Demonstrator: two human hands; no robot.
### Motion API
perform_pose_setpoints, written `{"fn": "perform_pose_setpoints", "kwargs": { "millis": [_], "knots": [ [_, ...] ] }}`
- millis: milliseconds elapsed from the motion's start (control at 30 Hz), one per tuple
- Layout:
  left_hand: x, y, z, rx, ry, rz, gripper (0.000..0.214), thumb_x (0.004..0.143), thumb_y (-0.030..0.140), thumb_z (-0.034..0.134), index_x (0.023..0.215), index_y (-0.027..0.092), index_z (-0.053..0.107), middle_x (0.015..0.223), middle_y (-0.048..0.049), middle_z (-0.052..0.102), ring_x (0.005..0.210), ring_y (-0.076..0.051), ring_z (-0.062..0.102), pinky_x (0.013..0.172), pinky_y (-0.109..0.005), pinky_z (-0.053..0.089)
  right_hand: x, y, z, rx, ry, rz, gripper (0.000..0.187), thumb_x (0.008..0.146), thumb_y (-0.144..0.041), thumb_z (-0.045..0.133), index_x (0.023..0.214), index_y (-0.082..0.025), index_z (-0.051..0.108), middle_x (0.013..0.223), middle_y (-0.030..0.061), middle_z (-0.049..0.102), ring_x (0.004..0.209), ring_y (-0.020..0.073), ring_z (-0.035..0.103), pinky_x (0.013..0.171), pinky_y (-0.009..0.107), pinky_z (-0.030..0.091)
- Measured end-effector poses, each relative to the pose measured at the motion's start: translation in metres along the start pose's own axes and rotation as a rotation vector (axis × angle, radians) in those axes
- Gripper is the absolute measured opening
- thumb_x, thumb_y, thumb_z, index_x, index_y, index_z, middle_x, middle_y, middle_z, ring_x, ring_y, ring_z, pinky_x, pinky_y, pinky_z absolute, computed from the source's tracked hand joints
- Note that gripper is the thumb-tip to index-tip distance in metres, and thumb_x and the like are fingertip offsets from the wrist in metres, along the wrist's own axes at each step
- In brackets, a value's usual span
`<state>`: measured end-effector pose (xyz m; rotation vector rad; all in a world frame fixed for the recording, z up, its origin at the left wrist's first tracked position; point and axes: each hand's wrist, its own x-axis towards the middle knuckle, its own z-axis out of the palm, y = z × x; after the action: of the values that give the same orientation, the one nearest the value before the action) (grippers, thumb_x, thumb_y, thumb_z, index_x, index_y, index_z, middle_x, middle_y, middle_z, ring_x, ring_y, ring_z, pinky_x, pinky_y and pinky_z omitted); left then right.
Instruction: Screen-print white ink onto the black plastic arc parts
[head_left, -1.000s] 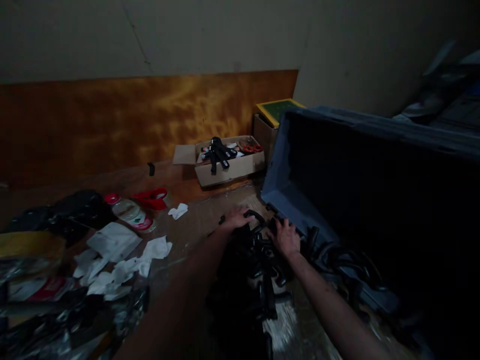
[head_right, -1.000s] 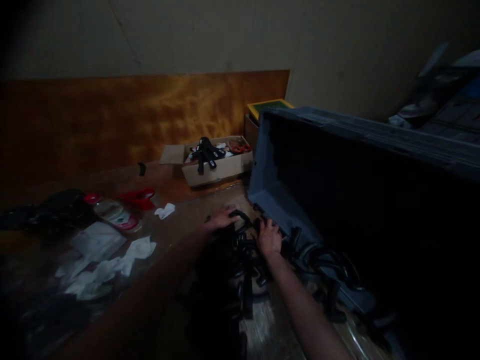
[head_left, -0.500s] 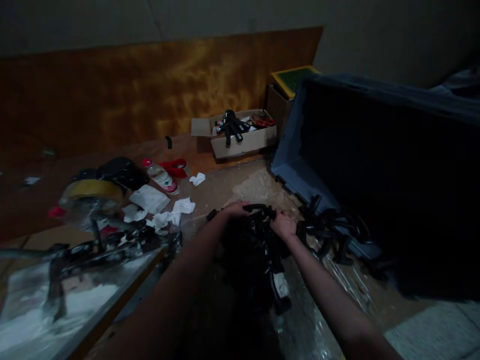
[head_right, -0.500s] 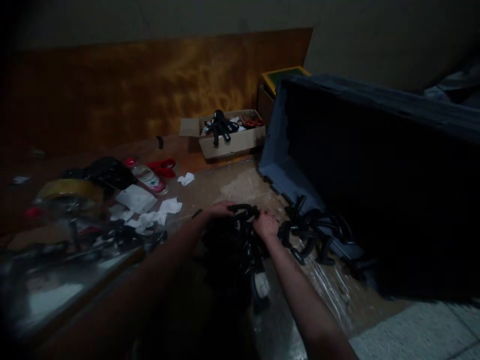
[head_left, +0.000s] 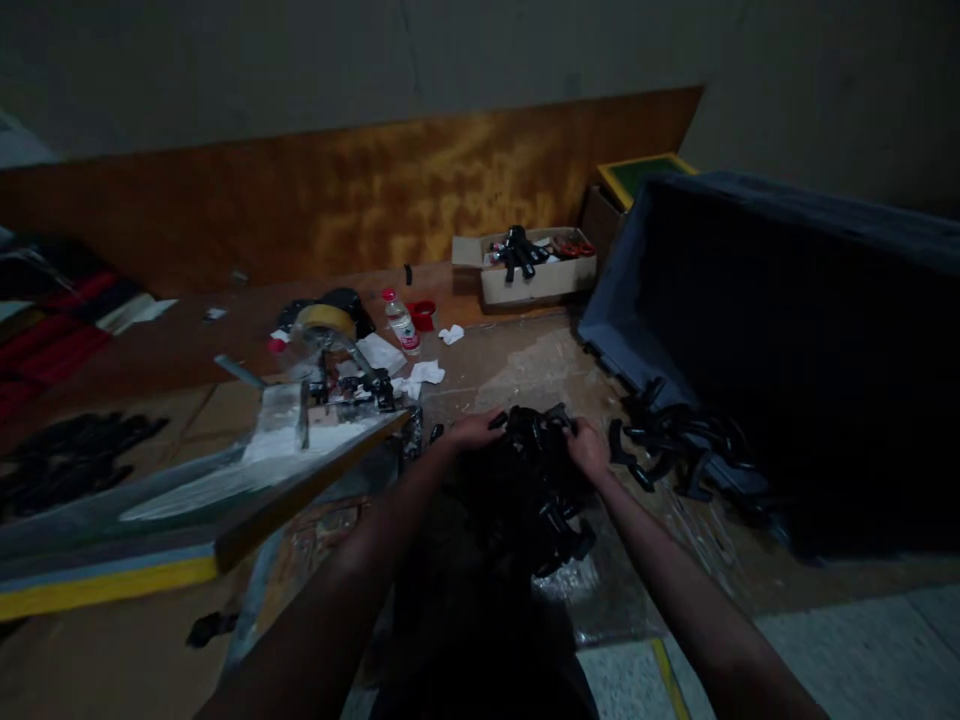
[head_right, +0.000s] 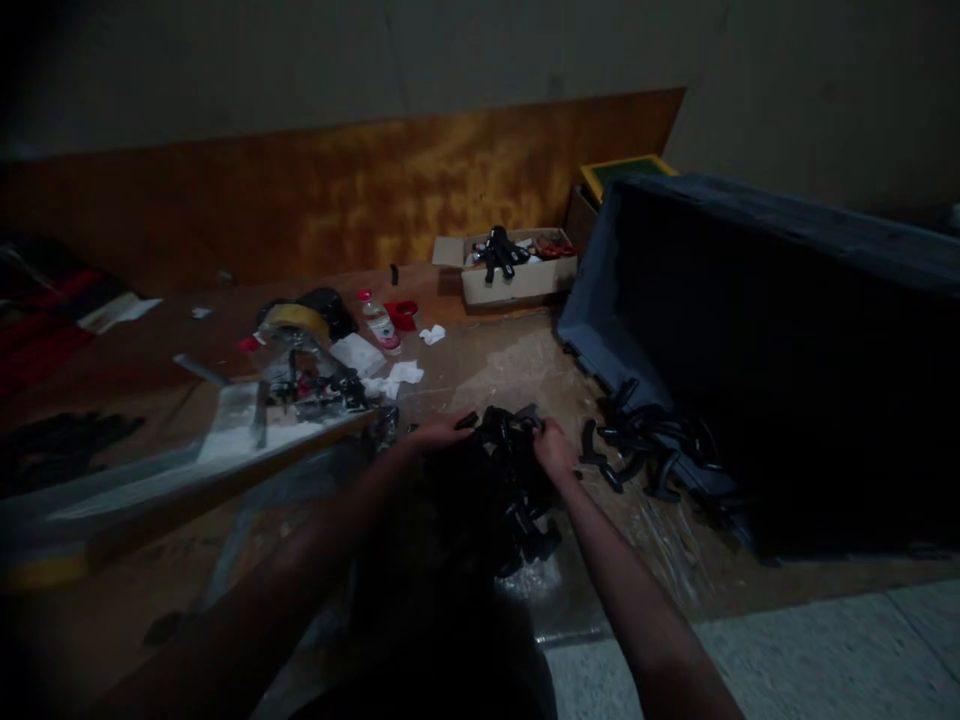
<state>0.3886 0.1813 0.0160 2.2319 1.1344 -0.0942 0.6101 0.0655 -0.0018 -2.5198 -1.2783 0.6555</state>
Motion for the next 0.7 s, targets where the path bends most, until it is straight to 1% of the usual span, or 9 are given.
{"fn": "perform_pose_setpoints", "kwargs": {
  "millis": [100, 167, 267, 333, 367, 433, 533, 600, 700],
  "knots": [
    [-0.029, 0.003, 0.006, 0.036, 0.095, -0.012, 0.053, 0.093, 0.035, 0.052, 0.144, 0.018, 0.053, 0.153, -0.0127, 0.049, 0.143, -0.03, 0.042, 0.121, -0.051, 0.026, -0.003, 0.0, -0.01, 0.106, 0.115, 0.003, 0.043, 0.097, -0.029, 0.04, 0.134, -0.015, 0.058, 0.119, 0.0191, 0.07, 0.109, 0.0302, 0.068, 0.089, 0.039, 0.052],
    [-0.057, 0.004, 0.012, 0.032, 0.179, -0.004, 0.05, 0.095, 0.033, 0.05, 0.142, 0.018, 0.054, 0.156, -0.0125, 0.045, 0.147, -0.027, 0.037, 0.122, -0.05, 0.025, -0.007, -0.001, -0.012, 0.209, 0.185, -0.099, 0.045, 0.094, -0.027, 0.041, 0.134, -0.014, 0.059, 0.12, 0.0185, 0.07, 0.11, 0.0303, 0.067, 0.093, 0.041, 0.051],
    [-0.114, -0.001, 0.021, -0.062, 0.317, 0.081, 0.042, 0.095, 0.032, 0.051, 0.133, 0.019, 0.062, 0.149, -0.0115, 0.054, 0.14, -0.024, 0.047, 0.119, -0.045, 0.035, -0.026, -0.008, -0.004, 0.371, 0.247, -0.348, 0.048, 0.09, -0.03, 0.044, 0.133, -0.016, 0.061, 0.127, 0.0145, 0.068, 0.115, 0.0287, 0.064, 0.102, 0.044, 0.049],
    [-0.16, -0.011, 0.024, -0.16, 0.378, 0.117, 0.037, 0.095, 0.033, 0.05, 0.125, 0.02, 0.067, 0.14, -0.0097, 0.062, 0.132, -0.023, 0.055, 0.115, -0.042, 0.04, -0.051, -0.02, 0.009, 0.416, 0.217, -0.493, 0.047, 0.091, -0.034, 0.044, 0.131, -0.018, 0.063, 0.131, 0.0128, 0.066, 0.119, 0.0285, 0.062, 0.106, 0.046, 0.046],
    [-0.183, -0.018, 0.025, -0.204, 0.389, 0.1, 0.036, 0.095, 0.034, 0.049, 0.122, 0.022, 0.069, 0.136, -0.0085, 0.066, 0.129, -0.023, 0.057, 0.114, -0.042, 0.041, -0.068, -0.03, 0.018, 0.412, 0.169, -0.557, 0.046, 0.092, -0.036, 0.044, 0.129, -0.019, 0.064, 0.131, 0.0121, 0.066, 0.119, 0.0282, 0.061, 0.107, 0.047, 0.046],
    [-0.23, -0.039, 0.025, -0.282, 0.408, 0.017, 0.036, 0.096, 0.037, 0.046, 0.117, 0.024, 0.072, 0.127, -0.0068, 0.071, 0.122, -0.024, 0.062, 0.111, -0.042, 0.044, -0.105, -0.058, 0.041, 0.369, 0.021, -0.676, 0.043, 0.094, -0.034, 0.042, 0.127, -0.022, 0.067, 0.126, 0.0103, 0.068, 0.117, 0.0264, 0.062, 0.106, 0.045, 0.047],
    [-0.292, -0.086, 0.021, -0.374, 0.482, -0.101, 0.038, 0.095, 0.041, 0.046, 0.116, 0.028, 0.074, 0.125, -0.0055, 0.072, 0.12, -0.027, 0.063, 0.109, -0.045, 0.045, -0.163, -0.116, 0.086, 0.281, -0.186, -0.846, 0.042, 0.096, -0.022, 0.039, 0.125, -0.026, 0.07, 0.116, 0.008, 0.07, 0.109, 0.0224, 0.065, 0.099, 0.039, 0.052],
    [-0.328, -0.125, 0.016, -0.444, 0.561, -0.183, 0.039, 0.093, 0.044, 0.047, 0.117, 0.029, 0.074, 0.123, -0.0053, 0.073, 0.117, -0.028, 0.065, 0.105, -0.044, 0.049, -0.193, -0.158, 0.118, 0.211, -0.221, -0.953, 0.045, 0.094, -0.013, 0.04, 0.125, -0.026, 0.07, 0.114, 0.0083, 0.07, 0.106, 0.021, 0.065, 0.095, 0.036, 0.052],
    [-0.369, -0.182, 0.006, -0.511, 0.643, -0.352, 0.04, 0.09, 0.047, 0.05, 0.111, 0.024, 0.075, 0.109, -0.0066, 0.077, 0.103, -0.028, 0.069, 0.095, -0.043, 0.054, -0.217, -0.21, 0.154, 0.042, -0.174, -1.057, 0.047, 0.089, -0.005, 0.046, 0.123, -0.025, 0.072, 0.112, 0.0094, 0.07, 0.108, 0.0221, 0.062, 0.095, 0.036, 0.051]
  ]
}}
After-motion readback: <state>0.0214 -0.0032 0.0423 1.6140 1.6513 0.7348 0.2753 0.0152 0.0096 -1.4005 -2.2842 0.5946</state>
